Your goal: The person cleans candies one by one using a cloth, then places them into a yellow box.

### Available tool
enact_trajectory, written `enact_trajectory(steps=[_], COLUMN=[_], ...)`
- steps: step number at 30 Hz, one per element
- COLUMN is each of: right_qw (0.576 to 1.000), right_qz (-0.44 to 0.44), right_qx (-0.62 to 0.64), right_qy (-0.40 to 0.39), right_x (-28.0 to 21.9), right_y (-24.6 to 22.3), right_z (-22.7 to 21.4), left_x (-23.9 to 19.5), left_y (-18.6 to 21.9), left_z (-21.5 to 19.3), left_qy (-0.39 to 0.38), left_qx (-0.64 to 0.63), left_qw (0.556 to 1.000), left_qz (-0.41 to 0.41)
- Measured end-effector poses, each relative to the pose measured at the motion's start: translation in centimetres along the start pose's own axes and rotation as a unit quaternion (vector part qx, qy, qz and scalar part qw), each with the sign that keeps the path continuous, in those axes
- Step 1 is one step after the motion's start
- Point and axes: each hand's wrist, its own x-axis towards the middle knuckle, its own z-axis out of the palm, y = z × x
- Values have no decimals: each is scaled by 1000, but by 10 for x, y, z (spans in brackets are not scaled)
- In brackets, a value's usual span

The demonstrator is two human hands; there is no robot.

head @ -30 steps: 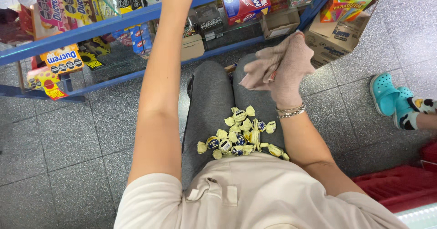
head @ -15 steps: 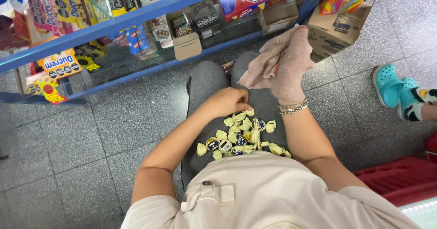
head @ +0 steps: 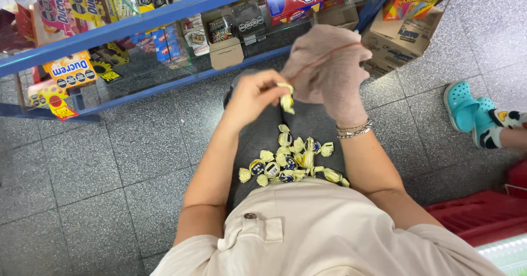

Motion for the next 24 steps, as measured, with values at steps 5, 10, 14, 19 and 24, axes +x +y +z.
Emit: enact_trajectory(steps=[5, 10, 14, 19, 24], right_qw=[711, 415, 726, 553, 709], right_qz=[286, 334, 50, 81, 63], right_qx=[531, 724, 669, 826, 682], right_qy=[-362, -438, -147, -76, -169], right_x=[-6, -37, -21, -10, -46], right_y=[-132, -170, -90, -57, -150], right_z=[39, 52, 14, 0, 46], left_x=[19, 10, 8, 9, 8], left_y=[9, 22, 26, 18, 11], left_z=[-17, -6, -5, -15, -16], left_qy=[175, 174, 208, 256, 274], left_qx=[16, 19, 11, -8, -57], left_qw=[966, 967, 955, 943, 937], left_qz=[189, 188, 211, 213, 211])
